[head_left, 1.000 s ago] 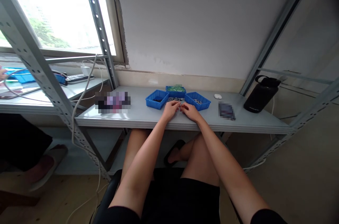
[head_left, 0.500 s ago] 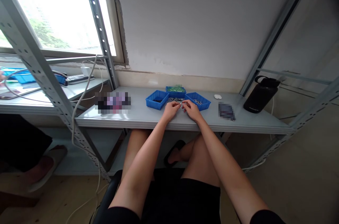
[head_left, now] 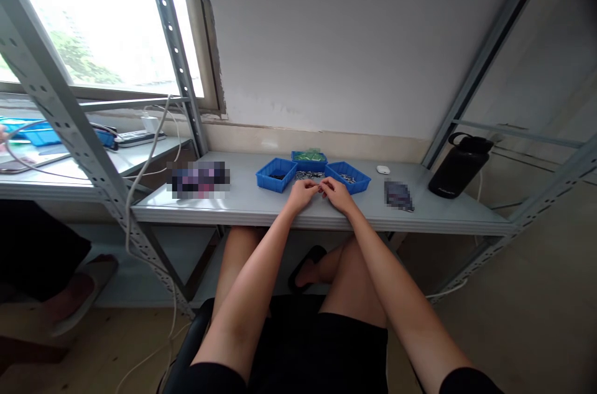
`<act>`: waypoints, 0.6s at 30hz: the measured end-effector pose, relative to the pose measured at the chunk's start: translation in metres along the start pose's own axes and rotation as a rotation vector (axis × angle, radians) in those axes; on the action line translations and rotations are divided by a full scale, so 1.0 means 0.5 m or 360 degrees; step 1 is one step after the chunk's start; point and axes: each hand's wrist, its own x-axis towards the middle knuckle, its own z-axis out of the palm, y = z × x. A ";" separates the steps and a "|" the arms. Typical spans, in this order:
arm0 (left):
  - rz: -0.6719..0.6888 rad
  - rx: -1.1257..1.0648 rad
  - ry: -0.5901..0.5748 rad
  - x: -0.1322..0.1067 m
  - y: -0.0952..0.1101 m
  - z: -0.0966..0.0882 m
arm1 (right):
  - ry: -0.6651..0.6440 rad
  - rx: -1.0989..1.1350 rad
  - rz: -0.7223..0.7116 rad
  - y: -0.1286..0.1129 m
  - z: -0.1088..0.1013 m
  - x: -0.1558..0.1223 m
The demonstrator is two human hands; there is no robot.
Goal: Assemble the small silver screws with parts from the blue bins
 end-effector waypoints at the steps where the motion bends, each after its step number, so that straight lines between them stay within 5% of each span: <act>1: 0.0003 -0.0011 0.0000 -0.001 0.002 0.000 | 0.0015 -0.0001 0.0003 0.000 0.000 0.000; 18: -0.0126 -0.0217 0.0140 0.000 0.000 0.000 | 0.0203 0.0013 0.0152 0.017 -0.001 0.007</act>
